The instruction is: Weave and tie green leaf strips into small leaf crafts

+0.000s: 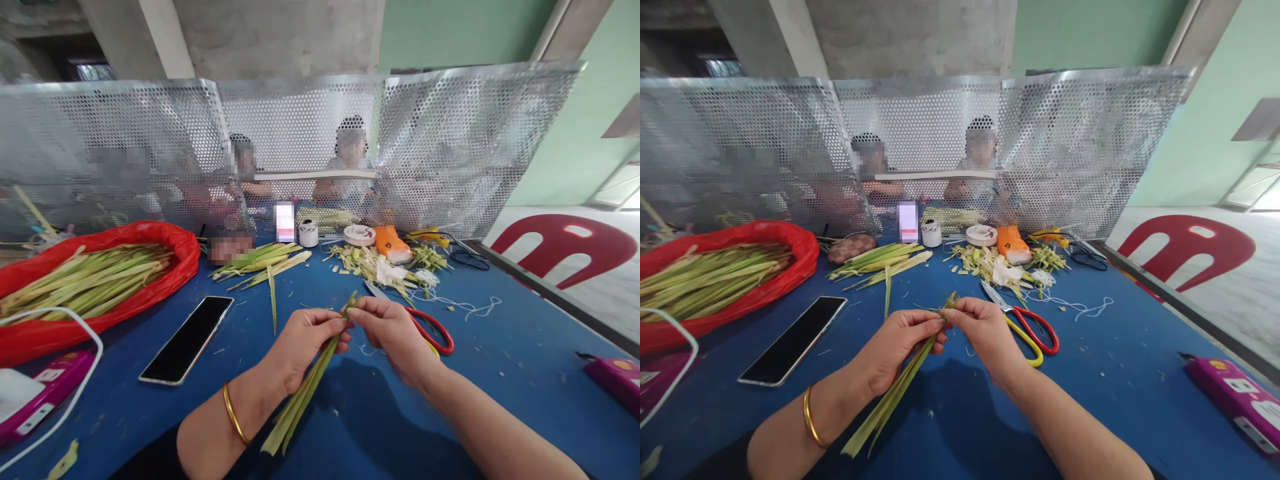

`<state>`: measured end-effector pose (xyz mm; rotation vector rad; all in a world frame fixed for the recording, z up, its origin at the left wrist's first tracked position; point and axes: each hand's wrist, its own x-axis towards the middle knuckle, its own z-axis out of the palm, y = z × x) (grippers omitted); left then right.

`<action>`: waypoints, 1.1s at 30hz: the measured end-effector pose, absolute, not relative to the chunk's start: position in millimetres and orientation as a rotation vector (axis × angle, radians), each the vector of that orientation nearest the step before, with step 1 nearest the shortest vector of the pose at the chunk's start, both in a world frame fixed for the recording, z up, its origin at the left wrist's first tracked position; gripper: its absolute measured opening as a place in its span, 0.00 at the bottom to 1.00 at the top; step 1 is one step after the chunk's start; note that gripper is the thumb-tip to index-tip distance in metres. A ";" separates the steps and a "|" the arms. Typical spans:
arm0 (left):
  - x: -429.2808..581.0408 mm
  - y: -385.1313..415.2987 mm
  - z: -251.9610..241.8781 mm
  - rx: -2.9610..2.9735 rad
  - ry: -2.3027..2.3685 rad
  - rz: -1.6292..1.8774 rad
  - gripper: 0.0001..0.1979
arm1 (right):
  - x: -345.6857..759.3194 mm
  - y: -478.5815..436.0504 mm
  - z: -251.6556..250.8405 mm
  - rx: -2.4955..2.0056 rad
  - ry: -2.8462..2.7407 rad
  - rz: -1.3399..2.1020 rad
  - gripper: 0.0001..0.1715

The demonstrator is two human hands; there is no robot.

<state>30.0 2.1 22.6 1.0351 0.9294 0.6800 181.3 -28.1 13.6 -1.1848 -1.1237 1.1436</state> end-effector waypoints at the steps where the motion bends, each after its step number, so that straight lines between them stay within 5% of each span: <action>1: 29.5 3.2 22.8 0.998 0.925 0.684 0.10 | 186.2 -27.1 14.9 -1.237 -1.200 1.094 0.14; 16: 29.9 12.7 19.6 0.969 0.995 0.836 0.09 | 208.2 -30.9 22.9 -1.367 -1.884 0.145 0.10; 22: 29.1 15.4 19.9 0.882 0.957 0.803 0.07 | 211.3 -29.8 23.0 -1.452 -1.757 0.125 0.09; 33: 24.8 -1.4 22.9 2.016 0.903 0.490 0.10 | 211.2 -31.4 27.6 -1.274 -1.936 0.353 0.09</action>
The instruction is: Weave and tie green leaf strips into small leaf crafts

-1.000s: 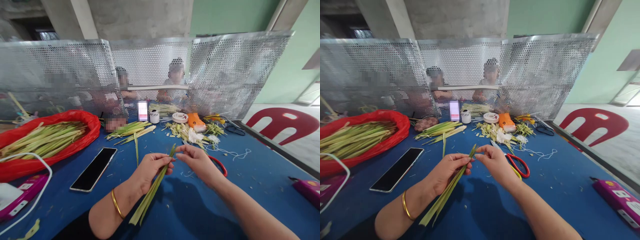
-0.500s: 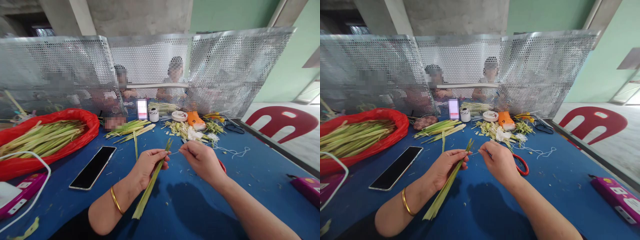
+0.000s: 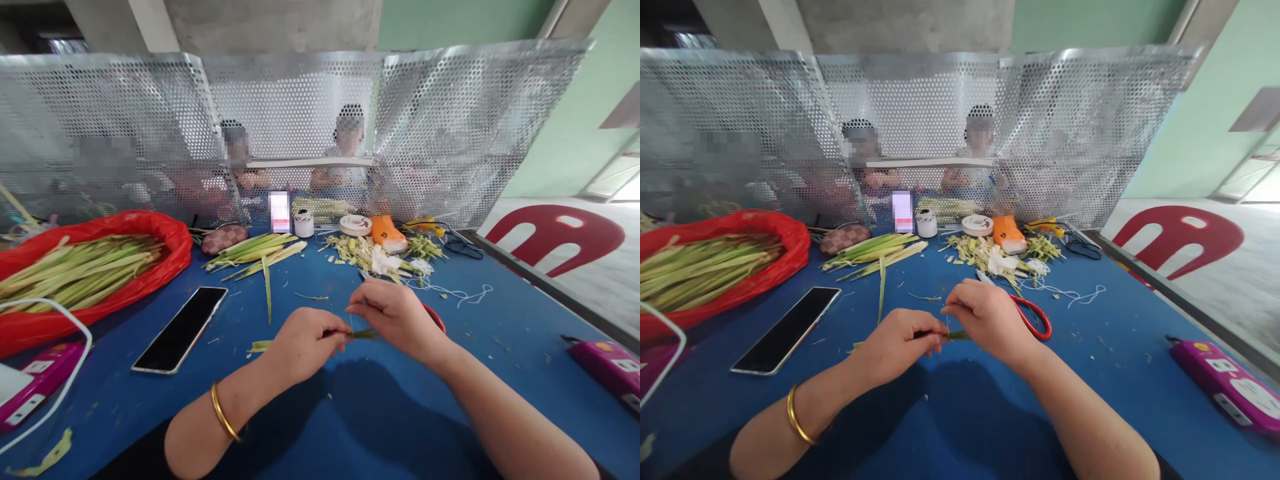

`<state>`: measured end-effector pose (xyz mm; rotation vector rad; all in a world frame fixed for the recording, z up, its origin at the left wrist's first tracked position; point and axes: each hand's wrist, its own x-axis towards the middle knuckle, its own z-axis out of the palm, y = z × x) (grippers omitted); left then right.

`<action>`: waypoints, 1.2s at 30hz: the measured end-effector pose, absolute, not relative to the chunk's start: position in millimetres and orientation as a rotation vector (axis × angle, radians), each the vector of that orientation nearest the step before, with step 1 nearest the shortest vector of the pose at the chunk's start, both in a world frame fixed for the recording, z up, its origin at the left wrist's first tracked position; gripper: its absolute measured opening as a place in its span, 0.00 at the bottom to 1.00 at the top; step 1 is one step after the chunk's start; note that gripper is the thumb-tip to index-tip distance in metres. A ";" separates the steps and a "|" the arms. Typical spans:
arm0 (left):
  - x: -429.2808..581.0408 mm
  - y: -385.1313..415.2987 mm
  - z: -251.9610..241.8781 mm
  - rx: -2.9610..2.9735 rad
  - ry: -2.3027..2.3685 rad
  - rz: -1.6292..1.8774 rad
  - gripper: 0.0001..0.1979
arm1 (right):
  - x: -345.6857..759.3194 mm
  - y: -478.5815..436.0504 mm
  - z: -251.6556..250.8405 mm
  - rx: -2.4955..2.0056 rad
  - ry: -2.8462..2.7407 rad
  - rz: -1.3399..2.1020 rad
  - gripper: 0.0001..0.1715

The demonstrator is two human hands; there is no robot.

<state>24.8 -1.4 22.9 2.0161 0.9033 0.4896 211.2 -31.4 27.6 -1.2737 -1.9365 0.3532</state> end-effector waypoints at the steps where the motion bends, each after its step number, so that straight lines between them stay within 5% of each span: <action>1: 23.8 -1.7 25.1 2.017 0.870 0.496 0.09 | 212.8 -28.6 26.0 -1.305 -1.875 0.435 0.10; 7: 20.5 4.3 35.3 1.904 0.885 0.760 0.09 | 209.6 -16.8 9.7 -1.336 -1.543 0.902 0.14; 17: 19.6 11.5 26.2 1.866 1.131 0.990 0.08 | 178.5 -47.5 7.8 -1.197 -2.112 -0.020 0.15; 25: 18.6 11.0 20.1 2.172 1.204 0.889 0.10 | 174.6 -50.2 3.5 -1.169 -2.253 -0.257 0.17; 36: 15.7 9.4 31.9 2.263 0.720 0.663 0.08 | 209.0 -21.0 13.8 -1.368 -1.687 0.669 0.14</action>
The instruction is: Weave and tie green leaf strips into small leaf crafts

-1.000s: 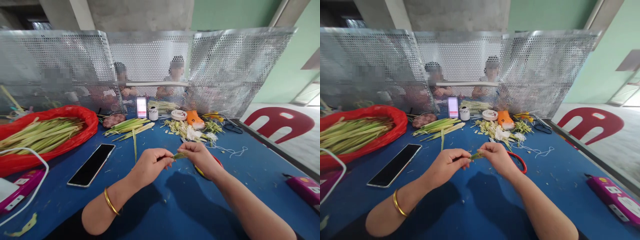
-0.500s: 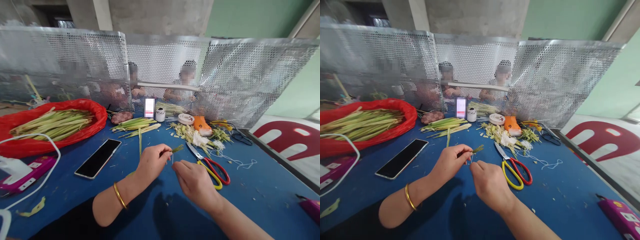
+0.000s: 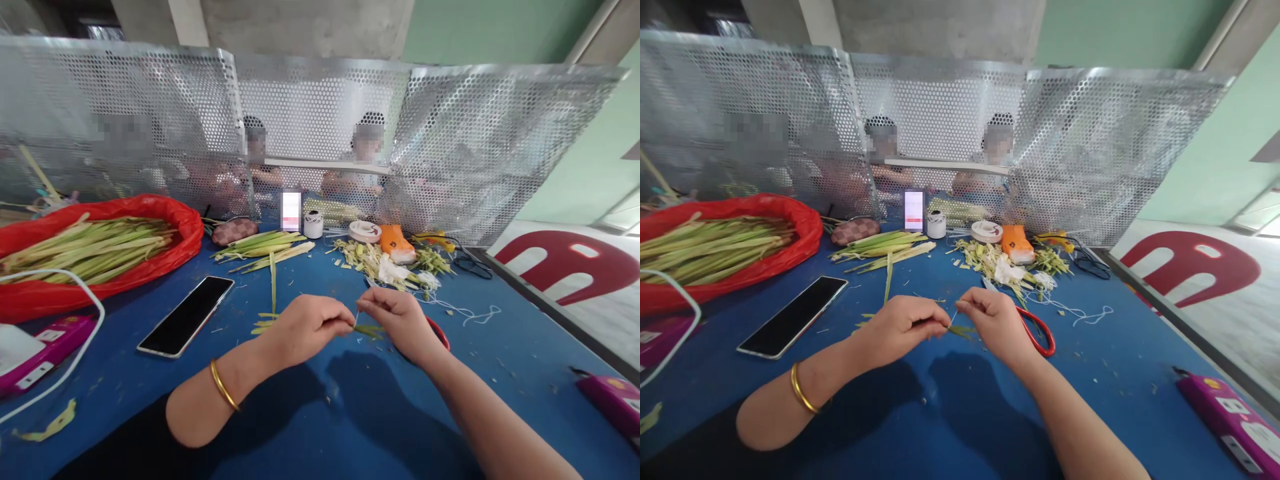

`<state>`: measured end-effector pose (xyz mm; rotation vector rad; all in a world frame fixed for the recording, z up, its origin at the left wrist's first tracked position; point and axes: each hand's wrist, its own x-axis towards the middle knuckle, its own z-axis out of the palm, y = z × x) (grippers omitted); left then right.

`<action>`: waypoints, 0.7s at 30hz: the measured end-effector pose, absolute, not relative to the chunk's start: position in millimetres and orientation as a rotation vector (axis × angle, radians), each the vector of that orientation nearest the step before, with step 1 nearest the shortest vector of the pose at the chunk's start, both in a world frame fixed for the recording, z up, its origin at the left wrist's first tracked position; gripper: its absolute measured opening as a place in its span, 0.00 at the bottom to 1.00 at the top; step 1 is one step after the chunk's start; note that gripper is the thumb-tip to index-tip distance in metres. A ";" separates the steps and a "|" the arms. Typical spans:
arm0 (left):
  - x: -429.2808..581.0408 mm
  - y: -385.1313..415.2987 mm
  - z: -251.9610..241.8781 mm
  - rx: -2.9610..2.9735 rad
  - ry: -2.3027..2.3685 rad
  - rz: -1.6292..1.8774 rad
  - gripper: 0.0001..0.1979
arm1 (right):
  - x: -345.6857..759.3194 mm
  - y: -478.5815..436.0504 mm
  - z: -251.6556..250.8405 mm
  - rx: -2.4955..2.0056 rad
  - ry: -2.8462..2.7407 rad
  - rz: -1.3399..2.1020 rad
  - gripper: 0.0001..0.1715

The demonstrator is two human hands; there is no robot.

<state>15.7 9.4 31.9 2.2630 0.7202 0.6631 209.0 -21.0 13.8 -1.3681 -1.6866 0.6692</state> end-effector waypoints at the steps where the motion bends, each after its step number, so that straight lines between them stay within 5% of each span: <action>1: 15.4 10.0 33.3 2.192 0.765 0.699 0.08 | 208.4 -18.5 11.1 -1.364 -1.638 0.746 0.14; 4: 14.6 13.6 33.0 2.058 0.926 0.827 0.08 | 200.1 -19.3 2.7 -1.355 -1.628 0.809 0.14; 10: 13.7 19.0 26.0 2.061 1.099 0.896 0.08 | 178.7 -42.7 0.2 -1.127 -1.926 0.310 0.10; 17: 16.5 16.9 23.6 2.161 1.126 0.876 0.09 | 172.5 -45.2 1.1 -0.947 -1.709 0.750 0.13; 21: 17.6 16.1 17.6 2.252 1.131 0.917 0.09 | 172.5 -45.5 -3.5 -0.989 -1.892 0.488 0.12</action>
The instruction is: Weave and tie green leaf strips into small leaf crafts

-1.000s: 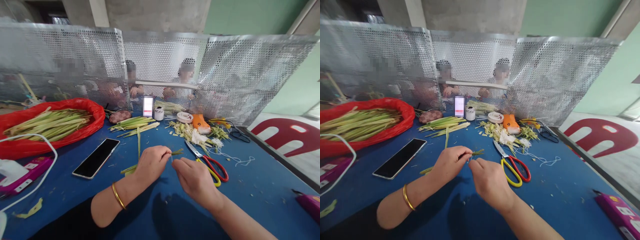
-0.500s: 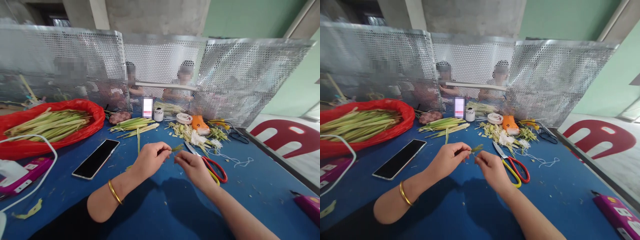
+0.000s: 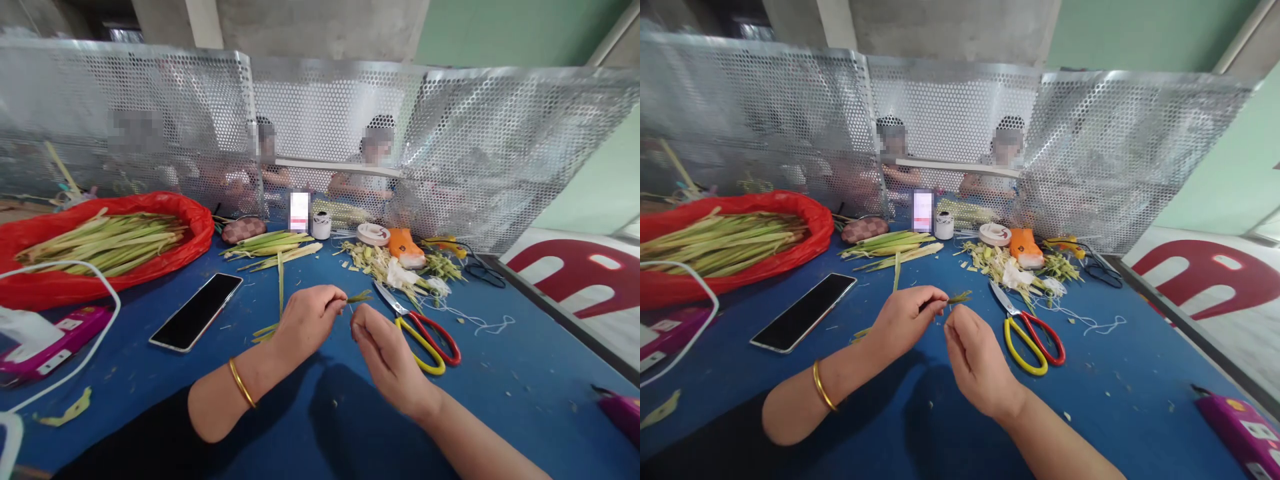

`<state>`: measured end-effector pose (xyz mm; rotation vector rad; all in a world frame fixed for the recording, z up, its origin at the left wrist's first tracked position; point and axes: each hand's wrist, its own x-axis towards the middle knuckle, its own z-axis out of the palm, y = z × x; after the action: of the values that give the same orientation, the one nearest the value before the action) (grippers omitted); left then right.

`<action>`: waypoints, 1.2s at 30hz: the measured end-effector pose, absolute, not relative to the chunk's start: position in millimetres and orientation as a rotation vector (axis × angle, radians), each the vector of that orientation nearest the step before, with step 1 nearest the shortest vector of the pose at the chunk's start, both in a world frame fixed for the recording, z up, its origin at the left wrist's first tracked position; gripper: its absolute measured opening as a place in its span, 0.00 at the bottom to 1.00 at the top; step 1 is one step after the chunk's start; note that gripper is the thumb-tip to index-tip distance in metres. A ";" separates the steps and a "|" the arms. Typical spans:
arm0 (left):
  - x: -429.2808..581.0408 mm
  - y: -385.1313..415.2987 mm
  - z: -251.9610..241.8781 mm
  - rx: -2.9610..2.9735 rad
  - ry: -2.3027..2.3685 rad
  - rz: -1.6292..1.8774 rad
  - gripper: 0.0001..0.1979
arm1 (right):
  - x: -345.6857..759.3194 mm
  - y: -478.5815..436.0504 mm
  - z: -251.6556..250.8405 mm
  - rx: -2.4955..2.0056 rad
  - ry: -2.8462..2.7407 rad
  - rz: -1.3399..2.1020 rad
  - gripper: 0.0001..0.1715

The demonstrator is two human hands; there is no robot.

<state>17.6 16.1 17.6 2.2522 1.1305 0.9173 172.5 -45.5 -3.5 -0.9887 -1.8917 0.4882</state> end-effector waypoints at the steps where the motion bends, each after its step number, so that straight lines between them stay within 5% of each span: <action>1: 17.7 15.8 16.0 2.284 1.124 0.930 0.09 | 171.9 -45.9 -3.9 -0.966 -1.949 0.407 0.12; 12: 20.0 13.3 8.8 2.419 1.215 0.934 0.10 | 163.0 -49.0 -0.1 -0.862 -2.258 -0.008 0.13; 22: 18.3 11.1 8.8 2.526 1.202 0.807 0.13 | 158.9 -50.4 -3.6 -0.859 -2.283 -0.010 0.12; 29: 13.8 15.1 17.8 2.722 0.798 0.440 0.10 | 181.0 -40.7 7.2 -1.066 -1.720 0.870 0.15; 36: 13.6 18.4 30.5 1.918 0.702 0.564 0.06 | 195.4 -22.0 7.7 -0.810 -0.902 1.631 0.13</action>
<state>13.6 18.4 30.5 1.9183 0.7016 0.5638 195.4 -22.0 7.7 -0.8103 -0.9025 1.6313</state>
